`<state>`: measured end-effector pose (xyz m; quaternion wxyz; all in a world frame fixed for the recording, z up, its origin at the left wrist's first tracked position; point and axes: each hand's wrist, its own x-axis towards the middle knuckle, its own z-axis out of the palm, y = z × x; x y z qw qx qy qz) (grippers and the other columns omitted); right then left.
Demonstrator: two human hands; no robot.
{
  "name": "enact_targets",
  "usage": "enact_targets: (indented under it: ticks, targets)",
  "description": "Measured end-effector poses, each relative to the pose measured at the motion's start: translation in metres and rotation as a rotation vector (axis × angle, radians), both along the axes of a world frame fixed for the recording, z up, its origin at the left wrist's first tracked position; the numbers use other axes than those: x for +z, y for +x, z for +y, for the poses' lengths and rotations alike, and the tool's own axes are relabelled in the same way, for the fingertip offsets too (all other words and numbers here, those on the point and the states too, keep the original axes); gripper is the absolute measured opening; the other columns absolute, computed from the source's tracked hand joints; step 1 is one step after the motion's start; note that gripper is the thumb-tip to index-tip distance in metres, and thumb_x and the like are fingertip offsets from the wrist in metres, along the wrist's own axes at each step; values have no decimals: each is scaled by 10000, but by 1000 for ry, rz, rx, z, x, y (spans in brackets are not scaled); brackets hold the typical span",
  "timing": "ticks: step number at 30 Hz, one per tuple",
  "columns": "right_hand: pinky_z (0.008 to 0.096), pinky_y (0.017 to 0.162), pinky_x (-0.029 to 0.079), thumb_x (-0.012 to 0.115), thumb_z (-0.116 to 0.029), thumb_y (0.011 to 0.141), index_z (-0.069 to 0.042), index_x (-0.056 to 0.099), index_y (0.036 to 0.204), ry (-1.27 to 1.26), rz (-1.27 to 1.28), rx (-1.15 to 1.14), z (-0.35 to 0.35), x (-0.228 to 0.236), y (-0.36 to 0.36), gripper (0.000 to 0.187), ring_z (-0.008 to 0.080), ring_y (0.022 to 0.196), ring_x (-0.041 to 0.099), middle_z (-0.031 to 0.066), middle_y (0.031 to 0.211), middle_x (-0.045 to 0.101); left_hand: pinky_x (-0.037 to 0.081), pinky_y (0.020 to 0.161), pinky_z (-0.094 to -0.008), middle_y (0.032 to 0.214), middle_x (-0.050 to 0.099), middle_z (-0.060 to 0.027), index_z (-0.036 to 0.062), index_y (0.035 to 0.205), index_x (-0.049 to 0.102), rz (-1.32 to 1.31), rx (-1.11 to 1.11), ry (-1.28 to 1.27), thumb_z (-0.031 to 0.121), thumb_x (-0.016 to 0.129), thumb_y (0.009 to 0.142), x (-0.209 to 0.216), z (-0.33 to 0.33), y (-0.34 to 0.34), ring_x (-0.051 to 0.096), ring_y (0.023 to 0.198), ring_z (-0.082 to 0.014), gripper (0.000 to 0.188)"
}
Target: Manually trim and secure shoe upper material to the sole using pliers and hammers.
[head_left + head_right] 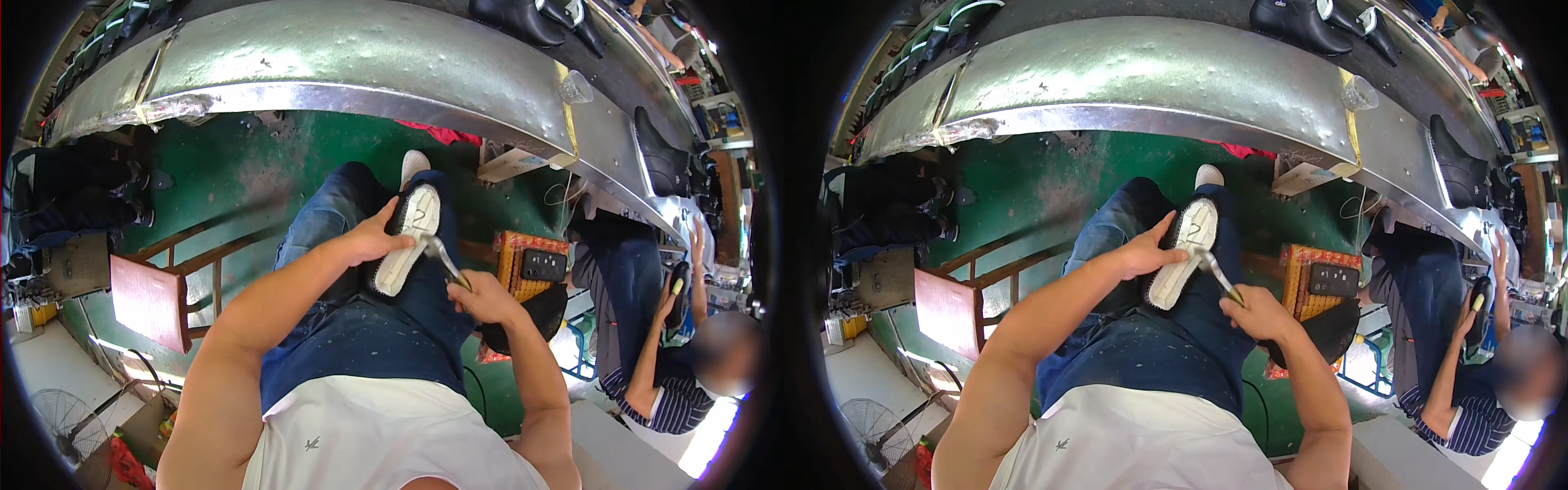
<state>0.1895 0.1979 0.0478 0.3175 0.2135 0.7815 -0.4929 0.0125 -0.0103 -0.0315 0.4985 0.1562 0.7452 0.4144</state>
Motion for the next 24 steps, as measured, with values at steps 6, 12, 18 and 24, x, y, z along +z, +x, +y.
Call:
enact_targets:
  ticks: [6,12,18,24]
  targets:
    - [477,814,534,635,-302,969,30,610,1071,208,230,461,-18,0,4,349,449,868,673,243,946,702,313,1197,-364,1594,388,-199,93,1649,53,-219,49,115,309,831,844,-13,2,-4,401,1458,-279,1140]
    - [518,828,520,606,-336,991,-9,622,1106,369,292,539,-26,5,8,347,459,910,670,259,983,692,300,1205,-357,1607,364,-218,85,1646,59,-126,32,106,359,812,855,-5,0,-1,391,1470,-292,1126]
    - [465,782,511,479,-424,1051,18,663,1061,41,85,308,-3,-41,36,479,399,870,687,228,924,710,144,1257,-380,1677,70,-279,24,1614,-101,225,-37,126,344,675,954,-37,-20,51,111,1570,-351,1067]
    - [319,523,503,485,-421,1062,-8,678,978,-277,-186,142,10,-26,34,464,164,599,633,65,788,668,85,1257,-435,1678,17,-262,70,1620,-121,76,2,210,403,651,943,-49,-35,69,14,1571,-398,1080]
